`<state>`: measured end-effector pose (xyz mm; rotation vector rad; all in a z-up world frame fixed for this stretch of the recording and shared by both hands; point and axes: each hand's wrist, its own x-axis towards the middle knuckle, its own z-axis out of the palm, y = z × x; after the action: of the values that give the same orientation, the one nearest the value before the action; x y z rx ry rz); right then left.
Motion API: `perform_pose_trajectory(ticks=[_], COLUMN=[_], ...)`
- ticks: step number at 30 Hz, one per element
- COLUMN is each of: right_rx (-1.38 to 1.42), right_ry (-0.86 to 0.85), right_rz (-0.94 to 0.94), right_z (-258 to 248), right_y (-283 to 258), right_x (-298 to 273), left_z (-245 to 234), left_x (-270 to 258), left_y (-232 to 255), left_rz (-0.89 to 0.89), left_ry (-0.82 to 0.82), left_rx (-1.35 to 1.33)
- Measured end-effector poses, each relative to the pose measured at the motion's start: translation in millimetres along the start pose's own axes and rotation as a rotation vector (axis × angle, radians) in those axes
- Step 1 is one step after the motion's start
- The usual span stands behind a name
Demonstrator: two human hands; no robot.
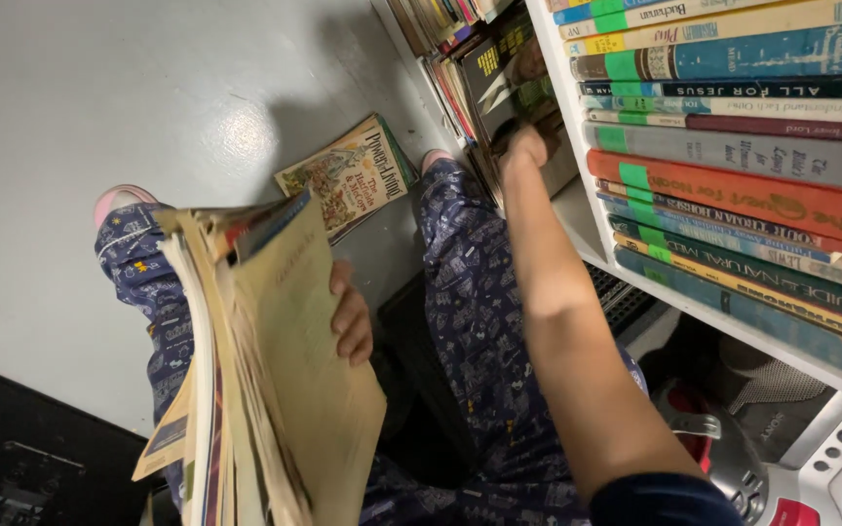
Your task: Sorting and organizing books and magazines from a shelf onto the floor.
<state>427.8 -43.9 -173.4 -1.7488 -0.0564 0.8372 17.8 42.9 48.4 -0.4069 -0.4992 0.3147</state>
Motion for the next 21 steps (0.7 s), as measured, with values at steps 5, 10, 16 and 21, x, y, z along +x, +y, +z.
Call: perform_pose_trajectory(ticks=[5,10,16,21], right_rx=[-0.032,0.044,-0.402,-0.12], right_ry=[-0.086,-0.901,-0.649,-0.609], right_rz=[-0.001,0.445,0.102,0.324], right_z=[46.6,101.0,13.2,-50.8], right_y=[-51.9,-234.4,-229.9,-225.0], right_x=[-77.8,-261.6,-246.0,-214.9], left_z=[-38.1,-99.7,-102.7,-93.4], left_x=[-33.9,-60.0,-20.2,46.8], left_y=[11.0,29.7,30.7,5.4], left_rz=[0.054,0.133,0.255,0.193], left_ry=[0.271,0.765,1.363,1.24], left_rx=[0.143,0.381,0.673,0.772])
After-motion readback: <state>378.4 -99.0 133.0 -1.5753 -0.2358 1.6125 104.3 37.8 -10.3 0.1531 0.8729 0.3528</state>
